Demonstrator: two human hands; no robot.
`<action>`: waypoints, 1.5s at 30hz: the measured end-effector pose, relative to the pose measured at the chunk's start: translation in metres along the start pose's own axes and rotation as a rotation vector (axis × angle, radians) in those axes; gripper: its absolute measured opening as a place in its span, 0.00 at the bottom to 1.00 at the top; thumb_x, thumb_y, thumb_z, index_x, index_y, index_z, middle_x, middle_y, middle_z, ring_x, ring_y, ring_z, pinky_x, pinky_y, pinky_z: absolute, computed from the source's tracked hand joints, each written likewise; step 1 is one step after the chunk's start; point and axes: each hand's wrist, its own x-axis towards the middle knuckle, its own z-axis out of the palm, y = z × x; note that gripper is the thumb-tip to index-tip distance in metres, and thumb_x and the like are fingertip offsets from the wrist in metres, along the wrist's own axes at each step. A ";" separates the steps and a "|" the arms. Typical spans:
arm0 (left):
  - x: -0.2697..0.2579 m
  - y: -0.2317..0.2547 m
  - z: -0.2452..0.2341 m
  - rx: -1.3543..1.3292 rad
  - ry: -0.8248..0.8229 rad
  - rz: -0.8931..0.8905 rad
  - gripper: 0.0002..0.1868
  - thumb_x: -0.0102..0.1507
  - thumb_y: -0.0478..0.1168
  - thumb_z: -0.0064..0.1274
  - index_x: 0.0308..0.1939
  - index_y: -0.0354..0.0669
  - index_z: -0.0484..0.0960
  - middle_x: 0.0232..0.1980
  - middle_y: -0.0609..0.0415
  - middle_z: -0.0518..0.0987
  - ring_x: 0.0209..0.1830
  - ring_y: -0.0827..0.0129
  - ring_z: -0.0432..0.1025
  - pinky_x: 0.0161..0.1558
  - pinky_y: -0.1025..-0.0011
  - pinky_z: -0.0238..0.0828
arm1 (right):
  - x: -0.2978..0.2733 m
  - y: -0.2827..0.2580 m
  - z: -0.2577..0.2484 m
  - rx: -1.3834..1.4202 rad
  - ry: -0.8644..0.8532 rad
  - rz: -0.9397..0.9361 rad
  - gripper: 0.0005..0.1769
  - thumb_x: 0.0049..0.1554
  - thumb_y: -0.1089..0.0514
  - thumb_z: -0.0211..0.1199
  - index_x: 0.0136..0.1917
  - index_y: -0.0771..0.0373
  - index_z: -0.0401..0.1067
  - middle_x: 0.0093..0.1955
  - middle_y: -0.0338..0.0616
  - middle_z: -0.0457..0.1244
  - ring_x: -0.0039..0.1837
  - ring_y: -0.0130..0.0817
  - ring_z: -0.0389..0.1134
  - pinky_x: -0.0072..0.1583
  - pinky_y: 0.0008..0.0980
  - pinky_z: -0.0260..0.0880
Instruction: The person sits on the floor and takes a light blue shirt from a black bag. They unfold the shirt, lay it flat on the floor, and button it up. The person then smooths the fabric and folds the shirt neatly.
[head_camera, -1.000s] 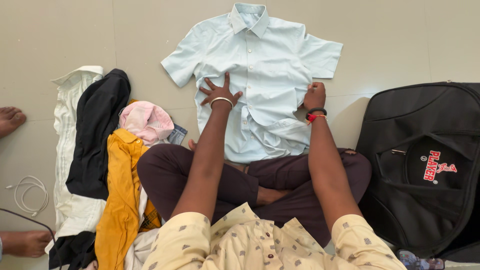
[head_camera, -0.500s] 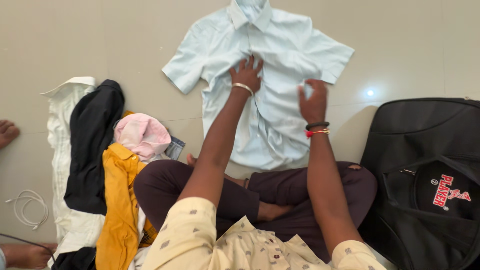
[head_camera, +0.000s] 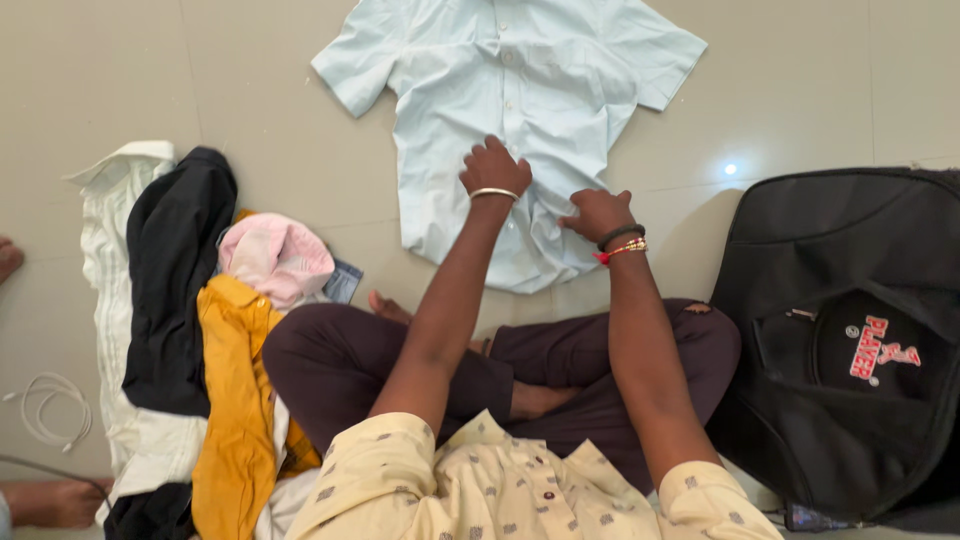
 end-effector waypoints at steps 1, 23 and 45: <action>-0.011 -0.005 0.005 -0.040 -0.016 -0.042 0.26 0.58 0.48 0.60 0.53 0.37 0.74 0.54 0.38 0.76 0.56 0.44 0.73 0.51 0.47 0.72 | 0.000 0.005 0.008 0.019 0.019 0.008 0.24 0.51 0.36 0.70 0.50 0.56 0.78 0.46 0.47 0.71 0.51 0.45 0.71 0.57 0.54 0.60; -0.137 -0.083 0.043 -0.699 0.105 0.193 0.16 0.60 0.47 0.64 0.42 0.38 0.84 0.38 0.46 0.85 0.36 0.59 0.80 0.43 0.64 0.77 | -0.040 -0.038 0.064 0.391 0.369 -0.062 0.12 0.57 0.51 0.67 0.49 0.60 0.83 0.45 0.50 0.72 0.48 0.50 0.72 0.51 0.44 0.72; -0.150 -0.069 0.022 -0.978 0.024 0.303 0.18 0.62 0.38 0.59 0.57 0.46 0.82 0.38 0.51 0.82 0.32 0.70 0.76 0.39 0.72 0.76 | -0.043 -0.030 0.075 1.558 0.157 -0.191 0.13 0.55 0.71 0.68 0.55 0.72 0.77 0.50 0.45 0.72 0.51 0.27 0.73 0.57 0.26 0.75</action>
